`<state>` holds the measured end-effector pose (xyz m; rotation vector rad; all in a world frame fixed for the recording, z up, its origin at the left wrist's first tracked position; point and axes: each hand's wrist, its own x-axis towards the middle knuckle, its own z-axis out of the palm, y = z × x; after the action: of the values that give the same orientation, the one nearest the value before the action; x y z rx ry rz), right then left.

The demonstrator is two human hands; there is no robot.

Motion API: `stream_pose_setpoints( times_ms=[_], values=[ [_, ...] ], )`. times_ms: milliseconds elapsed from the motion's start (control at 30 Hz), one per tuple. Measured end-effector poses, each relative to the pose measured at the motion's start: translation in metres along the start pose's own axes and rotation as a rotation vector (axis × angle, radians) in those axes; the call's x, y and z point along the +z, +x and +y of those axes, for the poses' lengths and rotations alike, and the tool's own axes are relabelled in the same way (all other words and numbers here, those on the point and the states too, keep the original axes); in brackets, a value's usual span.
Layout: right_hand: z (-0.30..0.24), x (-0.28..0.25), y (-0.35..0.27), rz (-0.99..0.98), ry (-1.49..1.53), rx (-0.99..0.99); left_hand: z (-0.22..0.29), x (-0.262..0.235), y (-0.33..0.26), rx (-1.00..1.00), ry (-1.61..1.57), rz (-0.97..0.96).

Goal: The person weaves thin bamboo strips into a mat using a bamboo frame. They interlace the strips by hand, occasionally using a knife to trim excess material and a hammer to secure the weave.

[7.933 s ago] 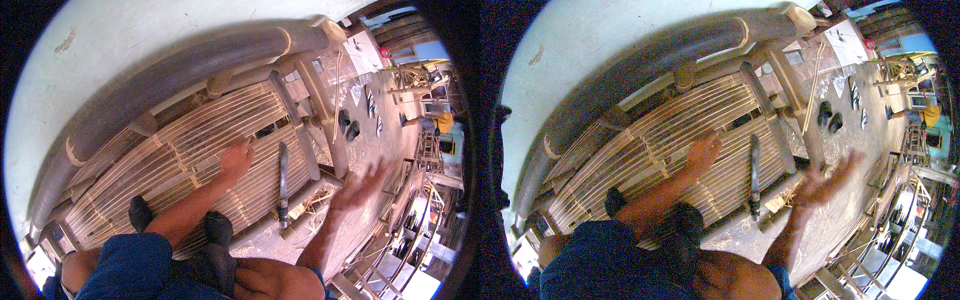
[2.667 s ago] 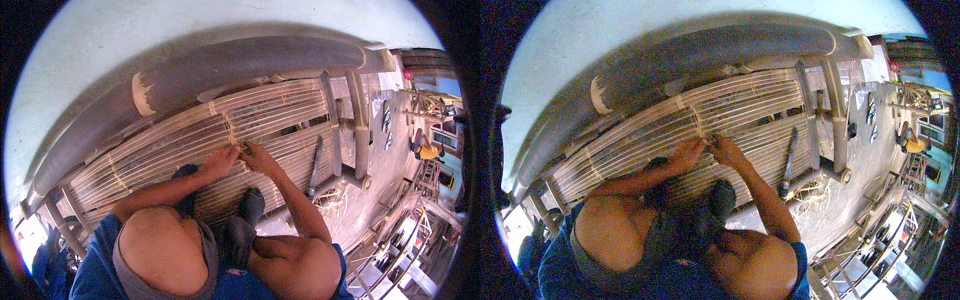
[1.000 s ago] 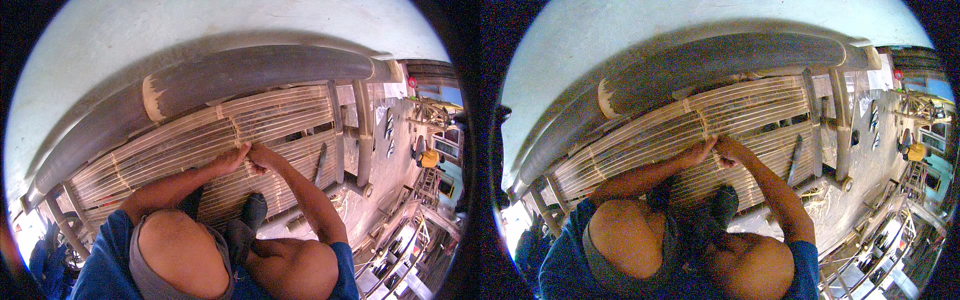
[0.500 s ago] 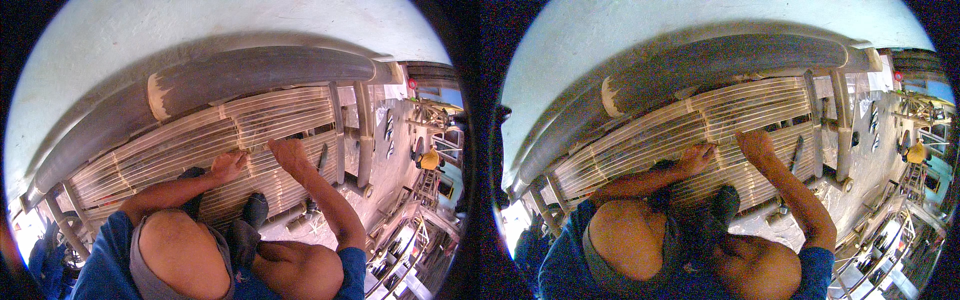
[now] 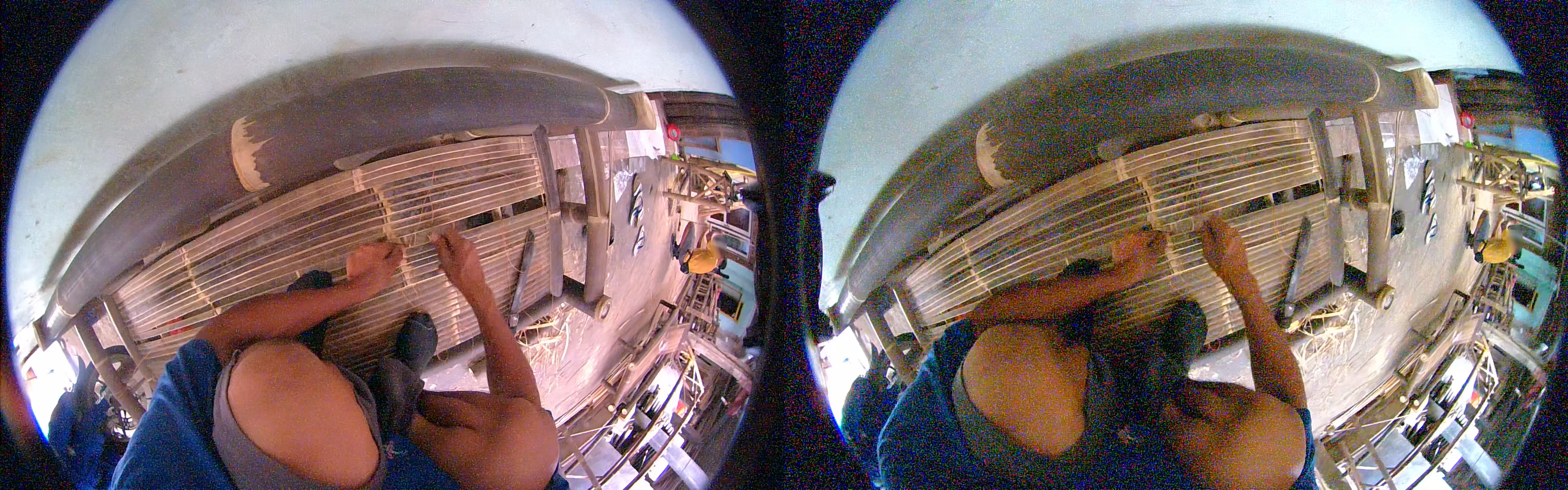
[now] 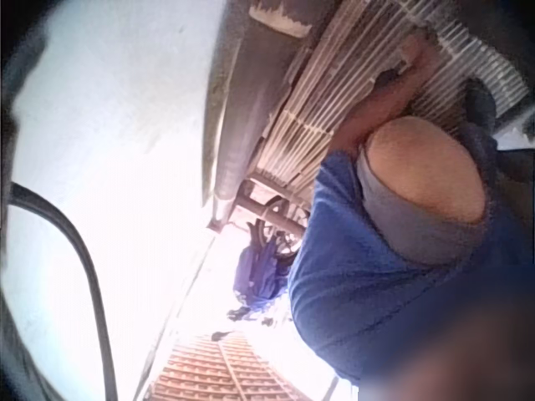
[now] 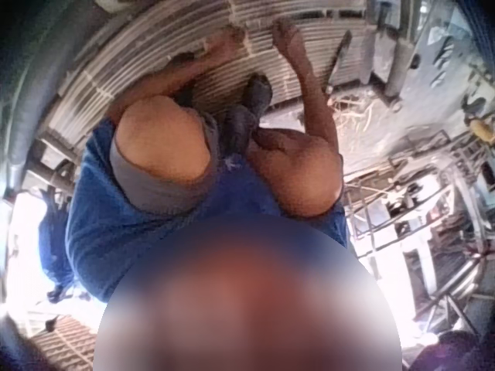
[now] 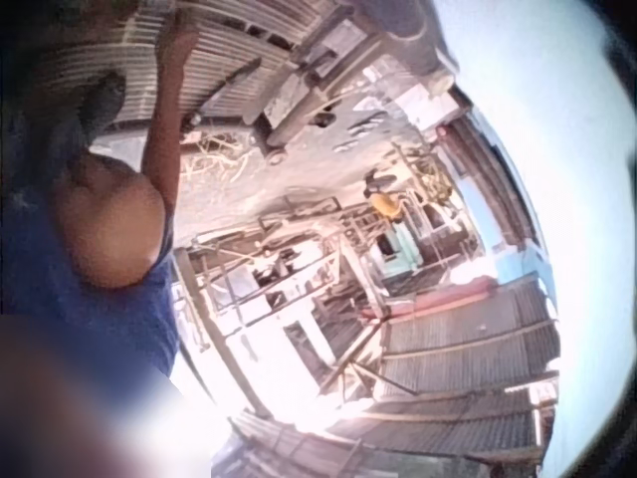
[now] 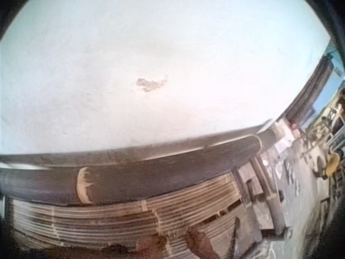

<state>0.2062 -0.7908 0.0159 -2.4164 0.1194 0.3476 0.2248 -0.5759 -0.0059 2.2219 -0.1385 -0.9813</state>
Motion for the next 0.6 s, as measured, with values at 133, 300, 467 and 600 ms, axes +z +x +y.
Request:
stream_pose_setpoints(
  times_ms=[133, 300, 467, 600],
  values=[
    [-0.015, 0.034, -0.014, -0.075, 0.399, 0.199, -0.001, -0.011, -0.016, 0.248, -0.181, 0.121],
    [-0.029, 0.037, -0.028, -0.21, 0.48, 0.24, -0.01, -0.013, -0.02, 0.511, -0.26, 0.196],
    [-0.036, 0.032, -0.031, -0.082, 0.145, 0.036, -0.017, -0.006, -0.011, 0.483, -0.178, 0.163],
    [-0.042, 0.041, -0.03, -0.029, -0.035, 0.118, -0.024, -0.003, -0.003, 0.503, -0.18, 0.135]
  ],
)
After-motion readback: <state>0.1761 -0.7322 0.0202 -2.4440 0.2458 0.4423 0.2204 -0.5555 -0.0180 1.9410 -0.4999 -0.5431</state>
